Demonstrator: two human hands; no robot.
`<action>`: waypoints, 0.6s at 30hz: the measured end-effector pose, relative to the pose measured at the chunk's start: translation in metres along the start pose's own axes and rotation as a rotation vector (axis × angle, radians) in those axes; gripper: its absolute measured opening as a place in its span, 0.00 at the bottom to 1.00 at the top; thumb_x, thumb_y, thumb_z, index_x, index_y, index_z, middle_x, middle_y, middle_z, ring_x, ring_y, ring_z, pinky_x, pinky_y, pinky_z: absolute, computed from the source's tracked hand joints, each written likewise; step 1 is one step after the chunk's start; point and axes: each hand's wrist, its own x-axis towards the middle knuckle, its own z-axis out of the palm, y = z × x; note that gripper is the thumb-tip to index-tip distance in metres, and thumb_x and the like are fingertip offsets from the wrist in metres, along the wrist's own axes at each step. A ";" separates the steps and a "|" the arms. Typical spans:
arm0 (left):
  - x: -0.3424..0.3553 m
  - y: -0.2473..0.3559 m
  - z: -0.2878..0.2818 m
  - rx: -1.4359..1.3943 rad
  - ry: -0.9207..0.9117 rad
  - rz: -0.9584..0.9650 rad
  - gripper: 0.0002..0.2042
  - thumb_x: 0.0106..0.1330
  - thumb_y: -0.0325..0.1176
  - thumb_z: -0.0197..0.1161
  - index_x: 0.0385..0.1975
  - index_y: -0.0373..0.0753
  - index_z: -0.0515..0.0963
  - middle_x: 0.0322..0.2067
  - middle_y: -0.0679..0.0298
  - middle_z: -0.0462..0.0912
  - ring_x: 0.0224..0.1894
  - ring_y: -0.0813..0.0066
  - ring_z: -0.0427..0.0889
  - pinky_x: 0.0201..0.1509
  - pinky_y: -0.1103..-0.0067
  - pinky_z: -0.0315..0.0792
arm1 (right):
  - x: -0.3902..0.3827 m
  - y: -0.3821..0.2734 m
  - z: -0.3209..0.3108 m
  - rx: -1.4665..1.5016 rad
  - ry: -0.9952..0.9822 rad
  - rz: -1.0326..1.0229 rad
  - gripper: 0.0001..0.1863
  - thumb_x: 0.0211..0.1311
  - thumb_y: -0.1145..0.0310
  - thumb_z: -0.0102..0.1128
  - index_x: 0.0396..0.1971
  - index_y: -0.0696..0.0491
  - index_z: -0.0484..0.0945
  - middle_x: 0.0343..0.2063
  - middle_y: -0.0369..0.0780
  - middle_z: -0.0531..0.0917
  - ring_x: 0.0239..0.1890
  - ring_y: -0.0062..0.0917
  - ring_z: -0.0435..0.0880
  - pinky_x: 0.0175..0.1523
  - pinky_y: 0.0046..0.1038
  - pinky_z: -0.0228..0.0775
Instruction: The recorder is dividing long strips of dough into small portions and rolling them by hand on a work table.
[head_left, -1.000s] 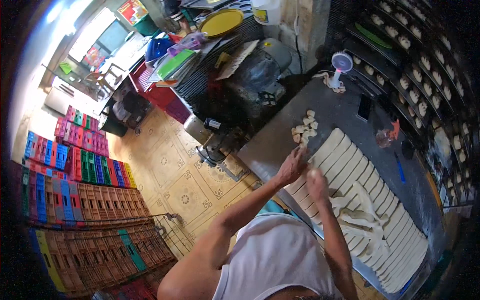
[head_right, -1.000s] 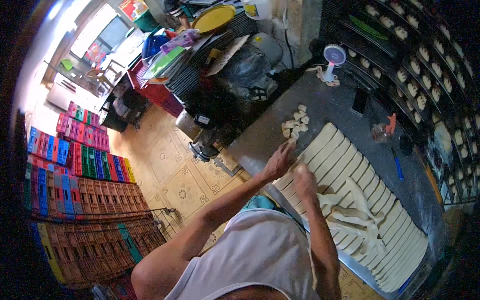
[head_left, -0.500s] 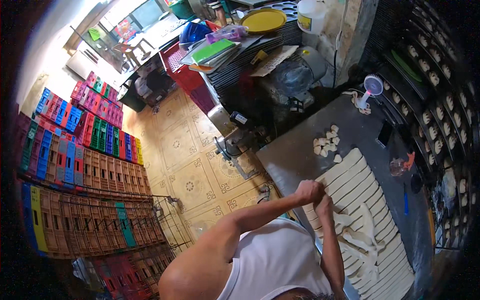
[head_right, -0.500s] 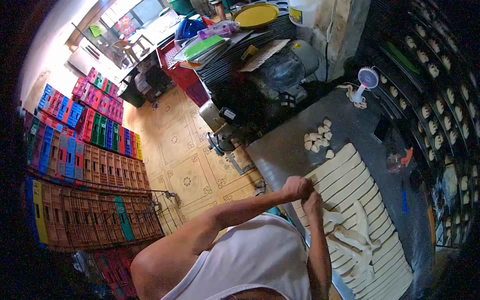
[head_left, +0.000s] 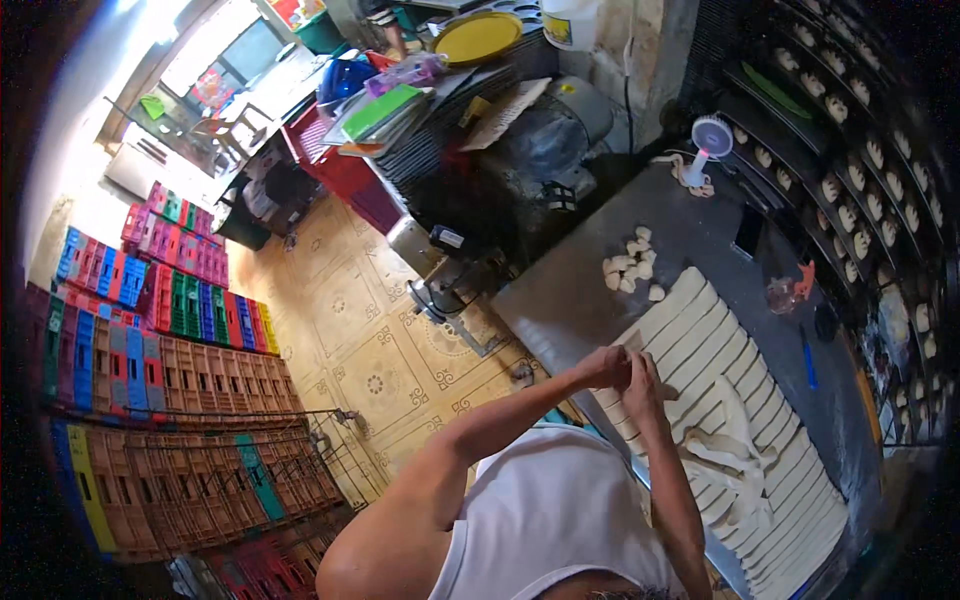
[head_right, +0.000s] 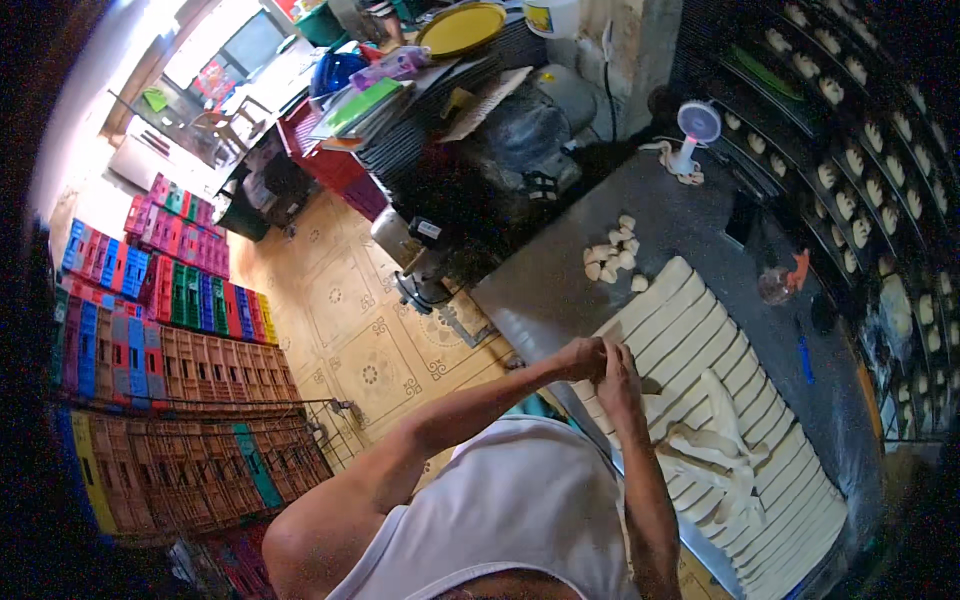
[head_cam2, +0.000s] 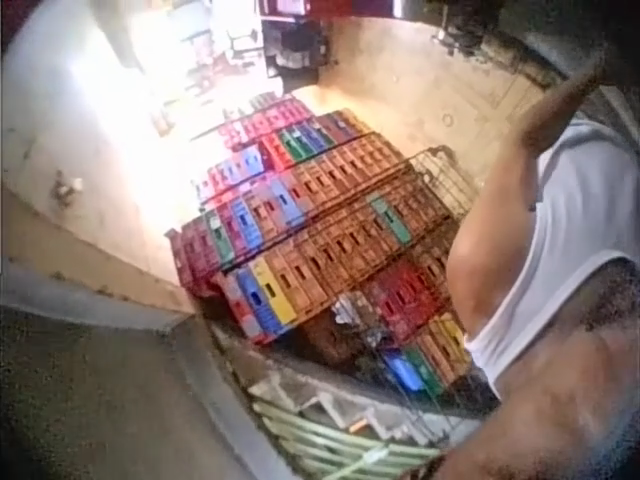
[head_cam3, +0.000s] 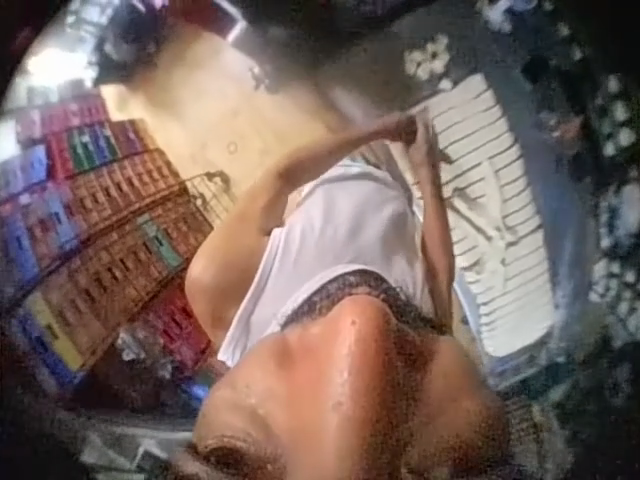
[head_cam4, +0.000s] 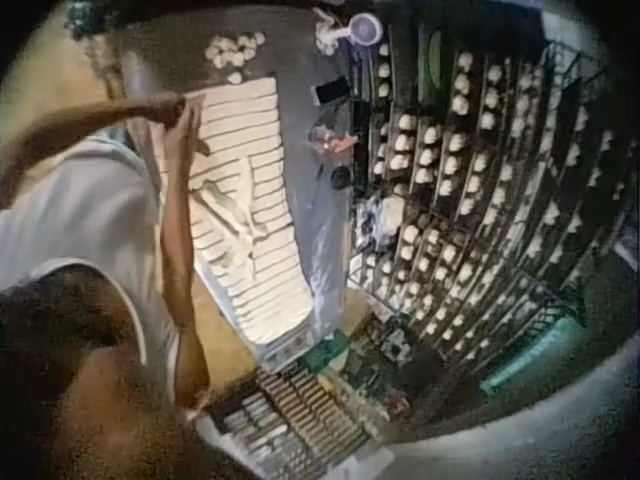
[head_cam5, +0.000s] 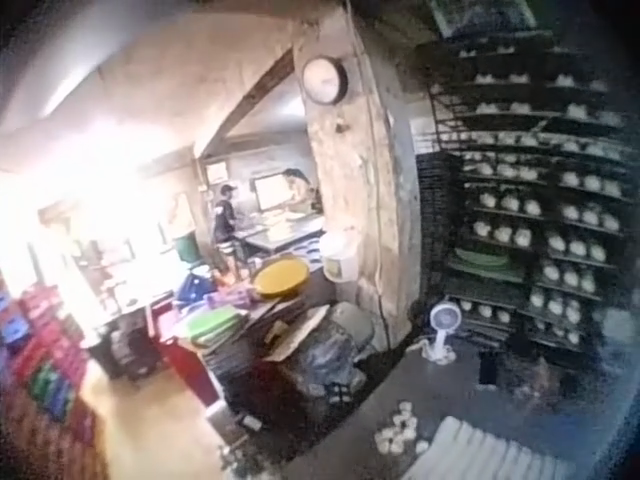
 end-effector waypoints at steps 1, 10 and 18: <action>-0.003 -0.007 0.001 0.047 0.039 -0.119 0.13 0.65 0.38 0.57 0.40 0.34 0.80 0.32 0.45 0.84 0.36 0.46 0.85 0.39 0.59 0.77 | -0.001 -0.006 -0.006 -0.090 -0.075 0.153 0.34 0.54 0.73 0.67 0.62 0.55 0.65 0.53 0.52 0.76 0.57 0.50 0.74 0.58 0.43 0.70; 0.001 0.018 0.000 0.532 0.068 -0.142 0.15 0.65 0.45 0.57 0.25 0.42 0.83 0.26 0.50 0.84 0.30 0.48 0.85 0.32 0.59 0.78 | -0.005 0.014 0.027 -0.023 -0.186 0.411 0.13 0.59 0.67 0.59 0.42 0.57 0.78 0.36 0.59 0.82 0.42 0.57 0.81 0.45 0.52 0.74; 0.041 0.003 -0.019 0.443 0.349 -0.201 0.16 0.68 0.46 0.58 0.41 0.38 0.74 0.40 0.44 0.82 0.43 0.45 0.82 0.40 0.57 0.76 | 0.000 -0.013 -0.023 0.125 -0.191 0.053 0.15 0.62 0.62 0.62 0.46 0.50 0.76 0.32 0.56 0.83 0.40 0.56 0.82 0.38 0.49 0.73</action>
